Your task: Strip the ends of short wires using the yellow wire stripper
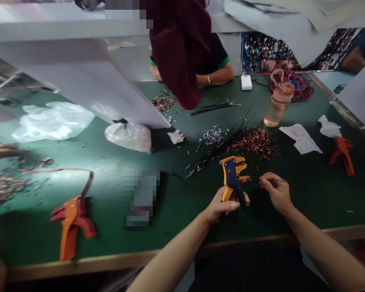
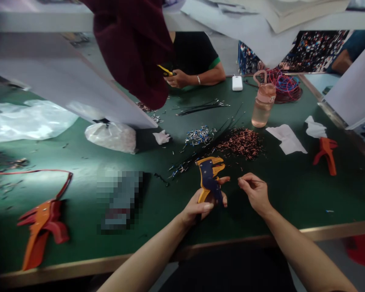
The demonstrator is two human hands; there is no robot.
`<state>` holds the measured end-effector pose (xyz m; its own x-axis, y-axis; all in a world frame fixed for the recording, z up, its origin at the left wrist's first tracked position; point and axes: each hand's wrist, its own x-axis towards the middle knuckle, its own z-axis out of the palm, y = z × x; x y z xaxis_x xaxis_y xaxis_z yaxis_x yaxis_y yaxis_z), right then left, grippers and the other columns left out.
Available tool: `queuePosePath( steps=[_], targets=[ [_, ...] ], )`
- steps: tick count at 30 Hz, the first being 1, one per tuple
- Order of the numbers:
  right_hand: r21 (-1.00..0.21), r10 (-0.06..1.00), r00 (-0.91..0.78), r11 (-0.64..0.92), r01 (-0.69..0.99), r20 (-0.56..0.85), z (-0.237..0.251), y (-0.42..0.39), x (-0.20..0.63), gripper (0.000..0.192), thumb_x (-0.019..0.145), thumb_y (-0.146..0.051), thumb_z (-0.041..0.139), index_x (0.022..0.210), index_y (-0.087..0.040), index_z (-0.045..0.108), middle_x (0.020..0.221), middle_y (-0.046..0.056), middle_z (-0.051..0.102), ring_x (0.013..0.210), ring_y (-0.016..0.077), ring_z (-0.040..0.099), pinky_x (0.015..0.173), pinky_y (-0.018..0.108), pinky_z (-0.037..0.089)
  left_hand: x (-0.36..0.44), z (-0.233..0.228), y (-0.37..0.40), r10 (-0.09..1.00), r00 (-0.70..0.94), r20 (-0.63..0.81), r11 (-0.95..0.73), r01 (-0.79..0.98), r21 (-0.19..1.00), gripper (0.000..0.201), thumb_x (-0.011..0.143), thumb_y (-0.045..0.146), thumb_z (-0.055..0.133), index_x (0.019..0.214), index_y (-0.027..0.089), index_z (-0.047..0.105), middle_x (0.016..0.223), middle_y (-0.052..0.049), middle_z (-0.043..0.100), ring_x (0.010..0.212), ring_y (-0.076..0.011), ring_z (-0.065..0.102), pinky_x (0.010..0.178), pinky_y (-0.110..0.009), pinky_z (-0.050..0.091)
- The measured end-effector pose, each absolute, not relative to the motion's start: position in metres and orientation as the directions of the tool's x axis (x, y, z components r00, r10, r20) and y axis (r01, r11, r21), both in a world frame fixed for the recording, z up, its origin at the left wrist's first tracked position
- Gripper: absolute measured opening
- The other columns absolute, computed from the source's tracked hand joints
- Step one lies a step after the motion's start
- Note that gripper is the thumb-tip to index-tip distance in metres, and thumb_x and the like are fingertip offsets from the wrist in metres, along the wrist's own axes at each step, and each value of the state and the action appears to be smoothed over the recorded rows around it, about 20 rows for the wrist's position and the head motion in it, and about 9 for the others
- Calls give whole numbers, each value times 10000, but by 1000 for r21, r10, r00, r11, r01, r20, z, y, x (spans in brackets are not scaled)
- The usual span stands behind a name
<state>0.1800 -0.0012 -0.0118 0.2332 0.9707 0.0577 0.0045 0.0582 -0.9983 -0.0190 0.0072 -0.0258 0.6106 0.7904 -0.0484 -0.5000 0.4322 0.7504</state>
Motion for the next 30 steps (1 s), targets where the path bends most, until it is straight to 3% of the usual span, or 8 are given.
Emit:
queuePosePath(
  steps=[6, 16, 30],
  targets=[
    [-995, 969, 235, 62, 76, 79, -14, -2, 179, 281, 757, -464, 761, 653, -210, 702, 648, 15, 625, 568, 133, 527, 489, 247, 432, -21, -24, 6, 778, 623, -82, 458, -473, 753, 767, 637, 330, 831, 1340, 142, 590, 890, -112, 741, 817, -245, 664, 778, -375, 494],
    [-972, 974, 186, 86, 218, 128, -18, 0, 184, 370, 725, -564, 763, 694, -195, 747, 715, 61, 694, 642, 178, 635, 568, 255, 531, -20, -21, 10, 774, 613, -161, 510, -452, 732, 785, 580, 338, 872, 1283, 105, 612, 847, -95, 748, 737, -211, 676, 773, -343, 491],
    [-925, 959, 213, 98, 368, 186, -36, 5, 193, 426, 674, -608, 756, 670, -182, 750, 669, 53, 713, 602, 188, 690, 559, 188, 564, -16, -23, 20, 746, 654, -120, 505, -439, 743, 786, 446, 383, 958, 1132, 121, 679, 766, -51, 739, 639, -152, 664, 698, -287, 512]
  ],
)
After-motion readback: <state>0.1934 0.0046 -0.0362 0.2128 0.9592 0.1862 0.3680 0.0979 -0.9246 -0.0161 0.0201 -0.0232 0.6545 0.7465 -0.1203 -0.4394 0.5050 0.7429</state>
